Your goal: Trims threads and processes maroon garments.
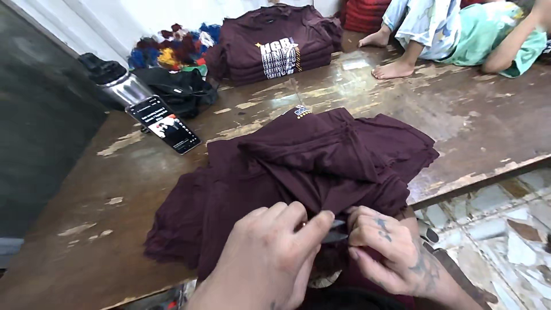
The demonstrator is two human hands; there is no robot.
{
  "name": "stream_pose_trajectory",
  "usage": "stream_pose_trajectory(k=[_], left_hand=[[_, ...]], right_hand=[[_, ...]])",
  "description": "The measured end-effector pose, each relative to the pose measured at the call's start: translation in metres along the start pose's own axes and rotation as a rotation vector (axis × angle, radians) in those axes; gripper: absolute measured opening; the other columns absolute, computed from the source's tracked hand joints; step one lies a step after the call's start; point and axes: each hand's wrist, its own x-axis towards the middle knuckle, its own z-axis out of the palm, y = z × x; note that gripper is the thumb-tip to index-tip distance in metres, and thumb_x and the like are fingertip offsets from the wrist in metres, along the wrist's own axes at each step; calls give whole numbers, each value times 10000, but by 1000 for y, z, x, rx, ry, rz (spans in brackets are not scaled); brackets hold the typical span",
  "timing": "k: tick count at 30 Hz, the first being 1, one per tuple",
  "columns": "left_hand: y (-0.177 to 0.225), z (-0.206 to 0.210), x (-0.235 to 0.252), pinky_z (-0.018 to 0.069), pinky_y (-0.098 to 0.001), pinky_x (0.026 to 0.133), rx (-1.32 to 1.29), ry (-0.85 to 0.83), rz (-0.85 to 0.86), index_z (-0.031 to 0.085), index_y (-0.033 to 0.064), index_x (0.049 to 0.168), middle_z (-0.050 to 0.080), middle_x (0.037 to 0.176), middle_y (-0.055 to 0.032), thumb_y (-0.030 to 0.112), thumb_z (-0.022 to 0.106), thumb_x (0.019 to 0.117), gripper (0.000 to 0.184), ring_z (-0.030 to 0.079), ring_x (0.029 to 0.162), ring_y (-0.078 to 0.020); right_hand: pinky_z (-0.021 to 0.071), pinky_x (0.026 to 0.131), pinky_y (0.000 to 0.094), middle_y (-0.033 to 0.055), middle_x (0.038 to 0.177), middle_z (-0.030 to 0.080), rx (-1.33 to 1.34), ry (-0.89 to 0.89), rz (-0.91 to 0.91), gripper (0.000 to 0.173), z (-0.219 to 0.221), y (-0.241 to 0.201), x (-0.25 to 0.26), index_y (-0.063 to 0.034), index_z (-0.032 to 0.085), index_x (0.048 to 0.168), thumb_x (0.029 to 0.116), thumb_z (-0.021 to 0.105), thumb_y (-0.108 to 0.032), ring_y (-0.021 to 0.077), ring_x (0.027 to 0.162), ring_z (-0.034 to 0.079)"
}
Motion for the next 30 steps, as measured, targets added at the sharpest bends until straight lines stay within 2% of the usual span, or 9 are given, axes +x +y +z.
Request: stream_pose_trajectory(k=[5,11,17,19,21,22,24,27,30], left_hand=[[17,-16,5,399,-385,488,176,-79,132,749,134,1072,647,764,-65,131,507,915,289,597,614,-265],[20,-19,0,402,-371,449,174,-122,108,764,104,1042,639,717,-70,106,516,913,280,593,553,-249],[12,1,-15,402,-364,435,132,-52,113,751,151,1064,620,714,-51,126,512,892,295,580,543,-236],[9,-4,-15,434,-386,445,75,-29,40,762,134,1084,649,743,-77,112,526,894,303,617,568,-258],[2,-4,-19,483,-369,499,-64,61,-103,730,111,1183,663,818,-87,228,516,979,317,641,637,-234],[-1,0,-21,477,-320,525,-168,124,-199,706,95,1203,657,830,-72,318,523,1006,350,614,649,-181],[1,15,-23,385,-169,520,-439,248,-411,698,35,1081,575,715,-7,453,594,999,439,478,585,-24],[10,44,-19,391,-106,524,-834,248,-540,679,20,875,556,665,55,252,655,952,245,471,573,68],[14,55,-19,432,-84,545,-1180,347,-478,611,106,895,547,733,112,240,595,1021,185,494,604,99]], right_hand=[[516,756,284,75,686,550,-13,12,-3,244,1,-4,3,-65,570,793,998,518,-186,191,702,586],[516,964,324,22,705,555,-13,-68,10,237,5,-7,-19,-106,608,882,1055,507,-233,131,700,602],[493,1020,369,14,721,563,12,-120,-4,259,4,-9,-23,-124,623,927,1083,486,-277,134,721,608],[464,1051,377,23,689,524,17,-135,-41,314,1,-10,-19,-121,601,874,1088,476,-313,148,698,583],[461,1075,401,26,599,495,41,-152,-69,474,-3,-10,-19,-116,569,724,1082,475,-411,158,643,583],[482,1057,411,31,570,477,51,-145,-75,535,-5,-9,-19,-113,531,675,1075,462,-462,164,618,585],[551,974,371,49,637,517,56,-66,-46,559,-6,-5,-15,-103,516,697,1052,465,-531,160,701,632],[548,867,257,92,908,635,-69,2,29,569,0,1,3,-56,595,893,1035,451,-588,154,967,658],[527,671,279,75,754,641,-299,10,61,681,15,4,12,-60,670,922,1015,380,-668,168,732,639]])
